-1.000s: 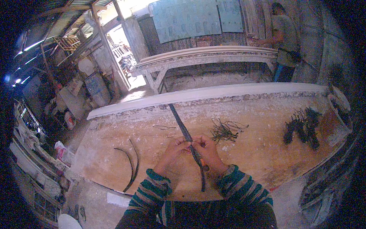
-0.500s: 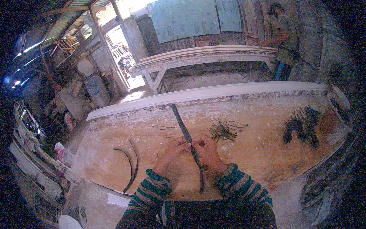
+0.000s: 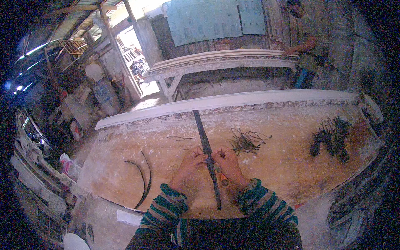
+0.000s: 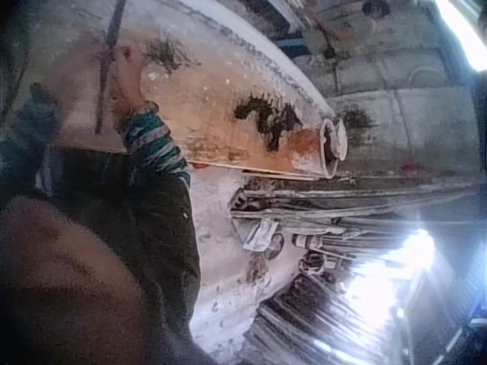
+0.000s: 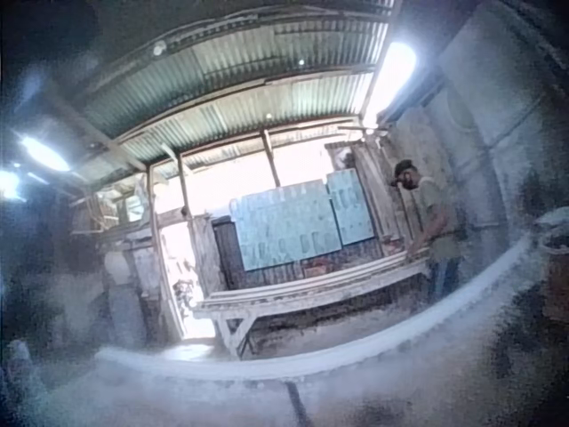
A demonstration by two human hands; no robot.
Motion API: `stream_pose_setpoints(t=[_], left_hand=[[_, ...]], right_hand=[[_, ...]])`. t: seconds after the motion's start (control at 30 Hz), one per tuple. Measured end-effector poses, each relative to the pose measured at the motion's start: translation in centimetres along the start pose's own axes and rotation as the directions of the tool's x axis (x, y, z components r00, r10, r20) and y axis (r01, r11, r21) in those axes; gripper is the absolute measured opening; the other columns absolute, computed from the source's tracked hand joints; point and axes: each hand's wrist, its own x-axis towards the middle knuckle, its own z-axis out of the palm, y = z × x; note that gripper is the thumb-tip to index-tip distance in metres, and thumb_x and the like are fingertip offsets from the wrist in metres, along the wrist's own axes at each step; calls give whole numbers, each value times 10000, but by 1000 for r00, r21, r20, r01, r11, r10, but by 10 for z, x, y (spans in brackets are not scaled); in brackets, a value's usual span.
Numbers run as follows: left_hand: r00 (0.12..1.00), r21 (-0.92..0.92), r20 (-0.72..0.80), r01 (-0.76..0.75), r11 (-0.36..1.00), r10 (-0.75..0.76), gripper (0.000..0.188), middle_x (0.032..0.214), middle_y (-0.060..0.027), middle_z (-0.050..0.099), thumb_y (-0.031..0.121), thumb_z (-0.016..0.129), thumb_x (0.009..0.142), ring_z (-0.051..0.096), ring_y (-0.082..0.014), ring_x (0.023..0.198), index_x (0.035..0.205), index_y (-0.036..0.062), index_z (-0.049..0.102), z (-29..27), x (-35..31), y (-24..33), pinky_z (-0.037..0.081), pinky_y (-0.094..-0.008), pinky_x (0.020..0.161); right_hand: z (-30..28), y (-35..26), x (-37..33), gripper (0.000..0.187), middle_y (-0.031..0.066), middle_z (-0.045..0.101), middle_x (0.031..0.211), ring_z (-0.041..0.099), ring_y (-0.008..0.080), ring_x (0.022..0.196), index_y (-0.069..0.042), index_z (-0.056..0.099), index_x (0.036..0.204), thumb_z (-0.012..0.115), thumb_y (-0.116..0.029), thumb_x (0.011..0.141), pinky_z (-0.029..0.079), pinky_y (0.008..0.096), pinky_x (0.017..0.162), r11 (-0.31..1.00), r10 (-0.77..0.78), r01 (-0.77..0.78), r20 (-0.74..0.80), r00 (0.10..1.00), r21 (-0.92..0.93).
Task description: The person uses orange-handled scissors to cut a long black rubber strip into smaller pieces on a wooden workbench. The cut pieces are placed in a growing pile on the table. Another person works at a separate bench in the background.
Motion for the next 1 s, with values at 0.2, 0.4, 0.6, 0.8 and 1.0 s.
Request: stream_pose_setpoints(t=[0.2,0.4,0.6,0.8,1.0], left_hand=[[1000,-27,9,19,999,-19,139,878,-9,592,98,592,821,577,-105,769,940,89,521,9,-1,15,496,-251,646],[997,-43,54,49,998,-47,131,908,9,596,132,565,847,570,-88,789,969,89,544,4,1,2,480,-234,660],[1000,25,1,30,999,-30,133,860,-4,595,192,544,868,576,-86,748,937,78,545,-4,7,-9,481,-235,633],[994,81,-100,58,995,-50,156,885,-6,592,210,545,863,554,-108,773,938,74,551,1,5,-3,451,-255,675],[1000,229,-23,15,973,-10,193,866,-17,594,232,571,853,566,-111,779,941,62,549,7,1,3,465,-252,659]], right_hand=[[2,-8,-1,82,-14,550,721,503,52,648,-53,501,862,576,-59,829,396,191,568,999,35,-35,-20,999,14],[0,3,3,128,-17,542,717,507,53,655,-57,487,900,586,-51,820,396,184,580,998,-56,56,-18,998,6],[0,-3,1,214,-8,541,767,511,70,703,-60,482,942,602,8,778,422,208,649,999,-36,40,115,993,-30],[2,-7,-2,312,-6,523,788,511,76,749,-62,461,981,595,74,734,422,213,673,999,34,-36,145,989,12],[3,-14,-3,322,8,543,788,523,86,745,-65,440,1019,581,60,757,426,219,675,999,47,-46,116,992,-6]])
